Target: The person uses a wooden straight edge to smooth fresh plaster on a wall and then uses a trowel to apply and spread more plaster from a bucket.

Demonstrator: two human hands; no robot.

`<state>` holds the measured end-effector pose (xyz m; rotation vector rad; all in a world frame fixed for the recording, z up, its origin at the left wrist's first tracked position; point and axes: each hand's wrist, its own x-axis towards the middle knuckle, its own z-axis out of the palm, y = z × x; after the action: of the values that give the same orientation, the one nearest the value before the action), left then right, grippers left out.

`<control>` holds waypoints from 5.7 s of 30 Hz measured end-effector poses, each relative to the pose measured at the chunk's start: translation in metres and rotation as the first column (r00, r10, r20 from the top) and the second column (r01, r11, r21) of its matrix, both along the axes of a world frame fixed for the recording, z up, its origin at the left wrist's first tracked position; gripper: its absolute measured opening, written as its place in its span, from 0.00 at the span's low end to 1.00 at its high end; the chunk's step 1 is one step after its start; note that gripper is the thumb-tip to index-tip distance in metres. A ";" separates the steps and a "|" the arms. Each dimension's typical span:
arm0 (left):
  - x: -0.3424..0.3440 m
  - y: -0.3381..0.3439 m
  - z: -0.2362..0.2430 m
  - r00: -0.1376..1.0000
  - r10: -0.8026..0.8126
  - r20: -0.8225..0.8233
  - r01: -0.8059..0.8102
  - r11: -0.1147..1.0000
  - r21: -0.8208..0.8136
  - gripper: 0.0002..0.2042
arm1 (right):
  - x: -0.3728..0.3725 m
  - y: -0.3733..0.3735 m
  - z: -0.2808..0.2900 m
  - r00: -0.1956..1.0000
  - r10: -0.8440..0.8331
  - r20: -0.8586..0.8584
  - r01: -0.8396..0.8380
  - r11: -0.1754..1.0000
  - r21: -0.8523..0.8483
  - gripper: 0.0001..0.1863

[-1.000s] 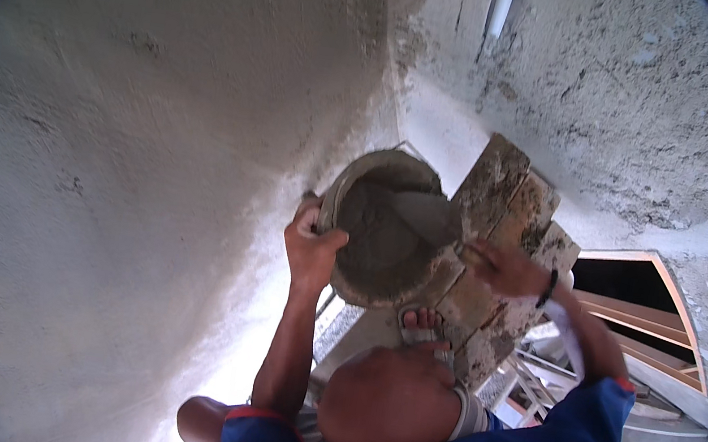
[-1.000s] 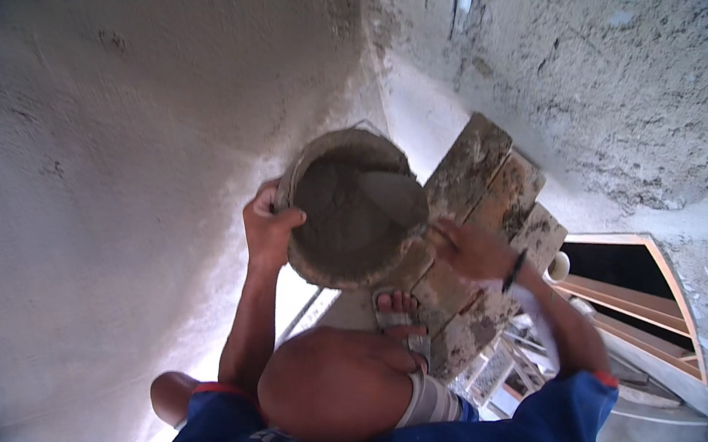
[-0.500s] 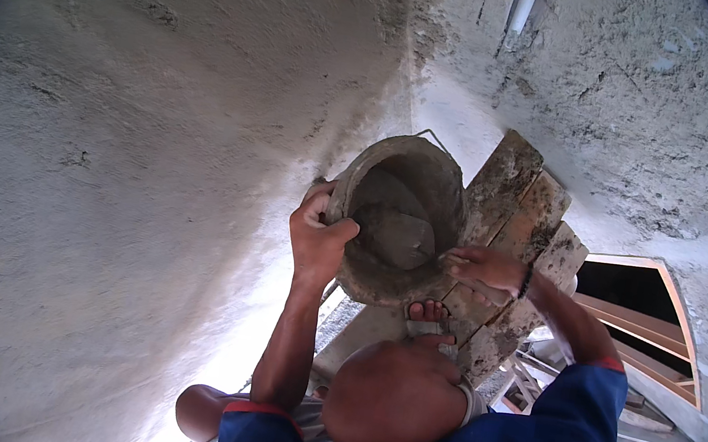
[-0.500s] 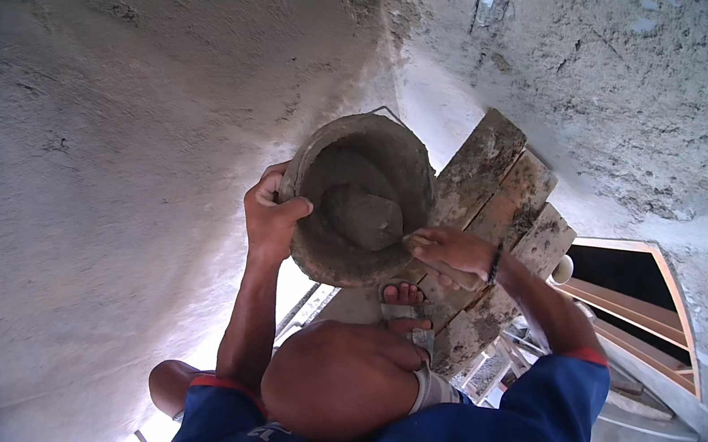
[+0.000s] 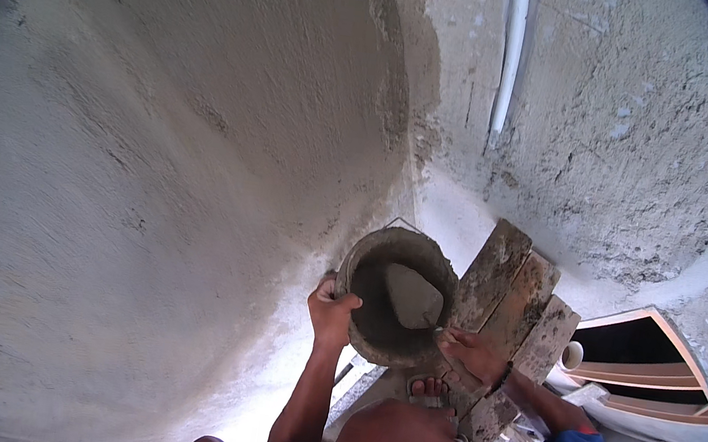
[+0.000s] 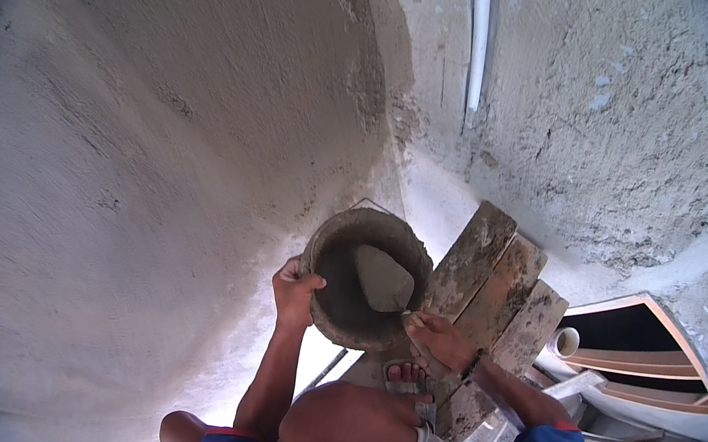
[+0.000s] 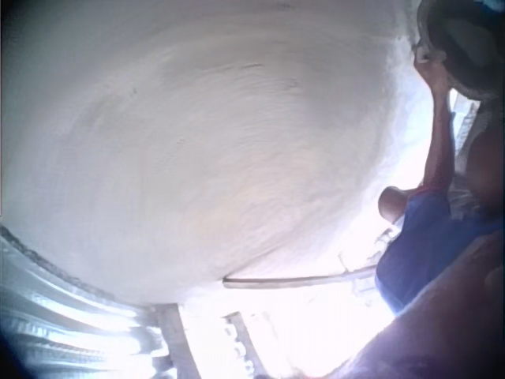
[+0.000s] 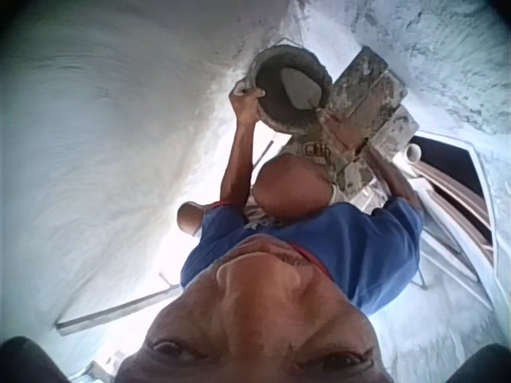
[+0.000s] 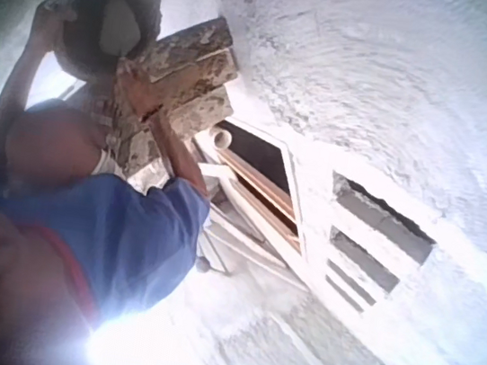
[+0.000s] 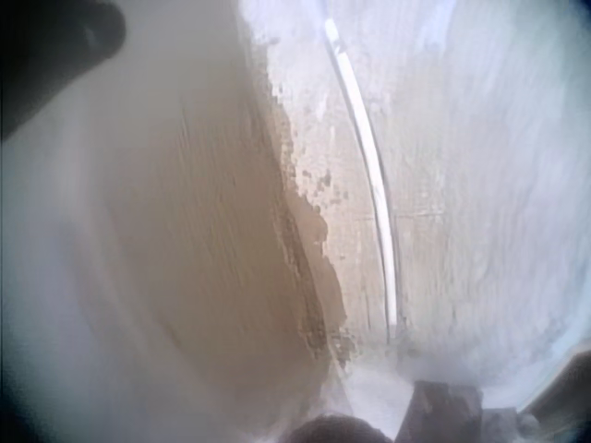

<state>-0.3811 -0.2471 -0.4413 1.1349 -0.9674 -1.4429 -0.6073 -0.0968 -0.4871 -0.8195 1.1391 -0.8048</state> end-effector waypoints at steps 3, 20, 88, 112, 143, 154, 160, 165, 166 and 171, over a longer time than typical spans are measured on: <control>0.009 -0.001 -0.020 0.999 0.013 0.042 -0.013 1.000 0.004 0.12 | 0.003 -0.002 0.043 0.800 -0.216 0.560 0.111 0.970 0.214 0.20; 0.015 0.012 0.005 0.996 0.087 0.028 -0.088 0.996 0.030 0.11 | -0.021 -0.083 0.148 0.078 -0.681 0.728 0.893 -0.276 -0.354 0.26; -0.012 -0.008 0.012 0.991 0.090 -0.098 -0.088 0.996 0.019 0.08 | -0.008 -0.062 0.150 0.241 -0.330 0.913 0.655 0.749 0.098 0.13; 0.003 0.012 0.043 0.994 0.036 -0.099 -0.035 0.999 0.017 0.09 | -0.078 -0.251 0.391 0.359 -0.931 -0.062 0.041 0.082 -0.996 0.32; -0.036 -0.016 0.078 0.933 -0.236 0.272 0.298 0.931 -0.213 0.12 | -0.065 -0.059 0.119 0.871 0.420 -0.255 -0.298 0.863 0.407 0.13; -0.030 -0.020 0.080 0.973 -0.206 0.103 0.211 0.977 -0.040 0.17 | -0.053 0.004 0.055 0.994 0.044 0.102 -0.057 0.990 0.126 0.18; -0.029 -0.021 0.062 0.988 -0.139 0.062 0.142 0.989 -0.049 0.12 | -0.038 -0.003 0.060 0.989 -0.116 0.088 0.103 0.985 0.142 0.17; -0.026 -0.026 0.042 0.994 -0.109 -0.011 0.109 0.994 -0.004 0.14 | -0.029 0.007 0.090 0.893 -0.195 0.404 0.154 0.979 0.133 0.22; -0.025 -0.029 0.043 0.996 -0.094 -0.009 0.094 0.996 0.007 0.13 | -0.023 0.005 0.102 0.899 -0.183 0.398 0.155 0.983 0.101 0.22; -0.010 -0.028 0.039 0.998 -0.043 0.042 0.046 0.996 -0.070 0.17 | 0.026 -0.016 0.193 0.610 -0.405 0.681 0.521 0.852 0.040 0.22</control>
<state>-0.3912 -0.2752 -0.4026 1.1004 -1.0702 -1.4151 -0.5815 -0.1126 -0.2939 -0.2761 0.6173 -1.5130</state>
